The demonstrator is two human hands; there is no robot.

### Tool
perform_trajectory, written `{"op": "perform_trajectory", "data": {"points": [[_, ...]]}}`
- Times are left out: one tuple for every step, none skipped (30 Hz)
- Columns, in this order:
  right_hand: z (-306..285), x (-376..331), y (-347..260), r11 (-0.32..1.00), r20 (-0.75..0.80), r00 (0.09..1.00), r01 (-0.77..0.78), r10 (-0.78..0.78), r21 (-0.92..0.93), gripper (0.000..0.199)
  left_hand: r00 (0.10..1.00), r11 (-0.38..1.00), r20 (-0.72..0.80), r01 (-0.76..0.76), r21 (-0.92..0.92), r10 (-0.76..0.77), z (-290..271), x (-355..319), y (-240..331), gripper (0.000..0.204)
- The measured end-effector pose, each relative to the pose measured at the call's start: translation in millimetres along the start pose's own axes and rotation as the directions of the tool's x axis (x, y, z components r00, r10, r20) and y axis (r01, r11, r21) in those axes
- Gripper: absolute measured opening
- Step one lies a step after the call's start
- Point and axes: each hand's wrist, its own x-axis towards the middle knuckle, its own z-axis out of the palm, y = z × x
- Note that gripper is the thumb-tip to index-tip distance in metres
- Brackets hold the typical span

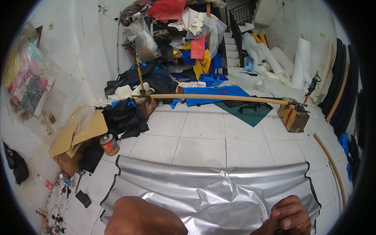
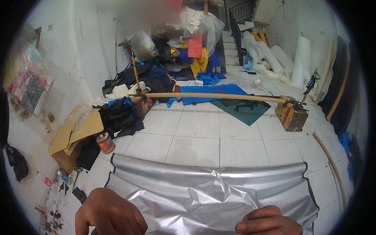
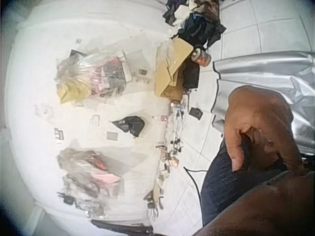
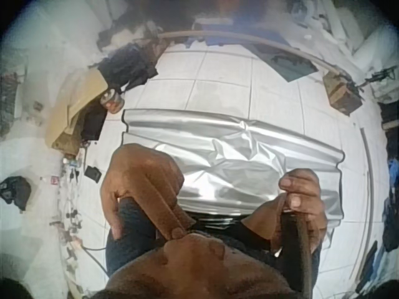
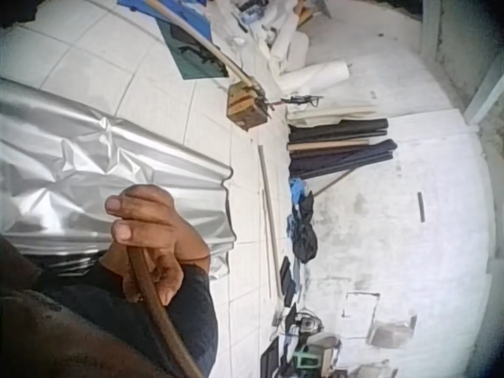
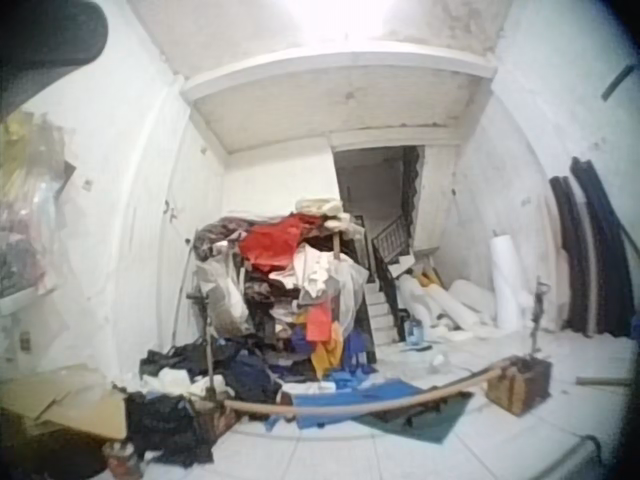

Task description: The person holds, smooths, and positions a silver fabric sheet on the floor by hand.

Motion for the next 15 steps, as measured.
{"op": "perform_trajectory", "data": {"points": [[-9, -1, 7, 0.999, 0.077, 0.997, 0.028, -0.027, -0.019, 0.023, 1.0, 1.0, -0.007, -0.004, -0.002, 0.004, 3, -1, 0, 0.066], [-15, -6, 9, 0.999, 0.116, 0.992, 0.044, -0.04, -0.028, 0.023, 1.0, 1.0, -0.009, -0.004, 0.001, 0.004, 7, -2, 0, 0.066], [-17, -6, 12, 0.998, 0.153, 0.987, 0.059, -0.053, -0.037, 0.034, 0.999, 1.0, -0.043, -0.013, -0.004, 0.012, 10, -2, -2, 0.065], [-18, -8, 13, 0.998, 0.143, 0.988, 0.06, -0.055, -0.033, 0.034, 0.997, 1.0, -0.076, -0.022, -0.01, 0.021, 11, -2, -3, 0.065], [-19, -10, 13, 0.998, 0.138, 0.989, 0.059, -0.054, -0.033, 0.035, 0.997, 1.0, -0.074, -0.022, -0.012, 0.021, 10, -2, -4, 0.065], [-19, -10, 13, 0.998, 0.131, 0.99, 0.06, -0.055, -0.034, 0.035, 0.999, 1.0, -0.031, -0.013, -0.026, 0.012, 7, -2, -4, 0.064], [-20, -11, 14, 0.998, 0.124, 0.991, 0.056, -0.051, -0.033, 0.035, 1.0, 0.999, 0.014, -0.004, -0.041, 0.005, 5, -1, -5, 0.063], [-21, -10, 14, 0.998, 0.119, 0.992, 0.052, -0.048, -0.037, 0.035, 1.0, 0.999, 0.018, -0.004, -0.047, 0.005, 4, 0, -6, 0.063], [-20, -8, 14, 0.998, 0.114, 0.992, 0.053, -0.05, -0.024, 0.036, 1.0, 1.0, -0.003, -0.011, -0.027, 0.011, 6, 1, -4, 0.062], [-20, -5, 15, 0.999, 0.133, 0.99, 0.052, -0.051, -0.006, 0.035, 1.0, 1.0, -0.025, -0.018, -0.008, 0.018, 8, 2, -2, 0.062], [-16, -3, 14, 0.999, 0.142, 0.988, 0.053, -0.054, 0.007, 0.035, 0.999, 1.0, -0.029, -0.013, -0.001, 0.013, 11, 3, 0, 0.062], [-10, -1, 13, 0.998, 0.154, 0.987, 0.053, -0.055, 0.016, 0.035, 0.999, 1.0, -0.041, -0.013, 0.009, 0.014, 12, 1, 1, 0.061], [6, 2, 10, 0.996, 0.043, 0.995, 0.091, -0.092, 0.025, 0.022, 0.999, 1.0, -0.048, -0.011, 0.01, 0.012, 10, 2, 0, 0.061], [15, 3, 8, 0.991, -0.069, 0.989, 0.132, -0.13, 0.031, 0.051, 0.999, 1.0, -0.045, -0.011, 0.006, 0.011, 10, 3, -2, 0.061], [14, 3, 7, 0.991, -0.068, 0.989, 0.131, -0.129, 0.028, 0.051, 0.999, 1.0, -0.044, -0.013, 0.005, 0.014, 10, 2, -2, 0.06]]}}
